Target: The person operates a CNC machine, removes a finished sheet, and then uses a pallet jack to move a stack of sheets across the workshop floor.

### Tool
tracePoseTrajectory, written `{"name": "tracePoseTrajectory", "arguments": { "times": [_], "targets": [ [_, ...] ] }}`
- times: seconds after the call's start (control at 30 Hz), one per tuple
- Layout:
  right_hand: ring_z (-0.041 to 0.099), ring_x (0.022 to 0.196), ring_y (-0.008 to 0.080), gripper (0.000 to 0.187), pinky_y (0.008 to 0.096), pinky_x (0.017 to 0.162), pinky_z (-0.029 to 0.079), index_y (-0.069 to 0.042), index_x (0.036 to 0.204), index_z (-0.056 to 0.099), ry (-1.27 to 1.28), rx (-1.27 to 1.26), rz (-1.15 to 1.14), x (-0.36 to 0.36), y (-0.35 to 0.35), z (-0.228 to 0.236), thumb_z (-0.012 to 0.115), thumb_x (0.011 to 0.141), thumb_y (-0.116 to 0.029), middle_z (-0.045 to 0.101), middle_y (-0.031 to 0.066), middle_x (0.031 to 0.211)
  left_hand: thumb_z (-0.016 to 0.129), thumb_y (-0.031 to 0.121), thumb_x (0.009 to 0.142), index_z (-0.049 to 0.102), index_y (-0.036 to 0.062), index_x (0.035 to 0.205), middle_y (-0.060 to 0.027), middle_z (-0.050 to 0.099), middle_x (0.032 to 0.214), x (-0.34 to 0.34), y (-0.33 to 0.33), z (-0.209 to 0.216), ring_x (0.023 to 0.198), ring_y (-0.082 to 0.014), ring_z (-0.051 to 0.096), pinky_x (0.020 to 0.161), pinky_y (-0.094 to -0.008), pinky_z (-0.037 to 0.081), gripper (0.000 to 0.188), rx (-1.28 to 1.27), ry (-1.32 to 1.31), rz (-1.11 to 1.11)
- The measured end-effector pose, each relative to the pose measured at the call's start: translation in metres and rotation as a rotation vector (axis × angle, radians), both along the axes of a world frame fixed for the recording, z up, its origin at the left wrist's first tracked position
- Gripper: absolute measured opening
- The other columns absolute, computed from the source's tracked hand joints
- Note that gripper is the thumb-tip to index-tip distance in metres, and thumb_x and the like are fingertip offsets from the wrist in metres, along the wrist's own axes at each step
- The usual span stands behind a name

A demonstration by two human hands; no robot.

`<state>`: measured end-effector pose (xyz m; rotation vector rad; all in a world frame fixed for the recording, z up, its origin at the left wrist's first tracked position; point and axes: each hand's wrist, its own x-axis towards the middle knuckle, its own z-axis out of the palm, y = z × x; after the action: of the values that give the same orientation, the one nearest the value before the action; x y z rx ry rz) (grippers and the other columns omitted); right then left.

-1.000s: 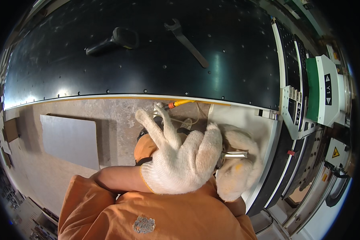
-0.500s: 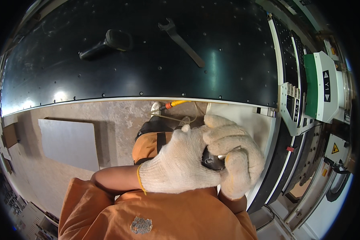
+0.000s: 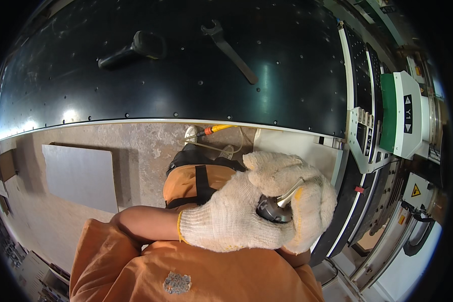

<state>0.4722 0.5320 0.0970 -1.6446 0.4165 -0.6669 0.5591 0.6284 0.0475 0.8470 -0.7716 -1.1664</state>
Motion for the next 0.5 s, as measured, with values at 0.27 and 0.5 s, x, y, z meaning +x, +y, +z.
{"name": "tracePoseTrajectory", "arguments": {
  "times": [0.27,0.5],
  "targets": [
    [0.073,0.074,0.0357,0.025,0.0555,0.075,0.065,0.011,0.086,0.062,-0.096,-0.272,-0.209,0.008,0.010,-0.009,0.055,0.095,-0.012,0.067,0.0219,0.079,0.084,0.024,0.080,0.056,0.0066,0.146,-0.0191,0.062,0.134,-0.003,0.012,0.006,0.121,-0.0419,0.063,0.102,-0.0462,0.053,0.074,-0.010,-0.319,0.248],
    [0.071,0.071,0.0346,0.029,0.0566,0.076,0.064,0.010,0.089,0.061,0.036,0.059,0.022,-0.001,0.005,0.002,0.051,0.102,-0.014,0.068,0.0234,0.081,0.085,0.027,0.079,0.051,0.0047,0.151,-0.0219,0.056,0.144,-0.015,0.012,-0.005,0.133,-0.0431,0.056,0.111,-0.0447,0.048,0.083,-0.044,-0.169,0.207]
  ]
}}
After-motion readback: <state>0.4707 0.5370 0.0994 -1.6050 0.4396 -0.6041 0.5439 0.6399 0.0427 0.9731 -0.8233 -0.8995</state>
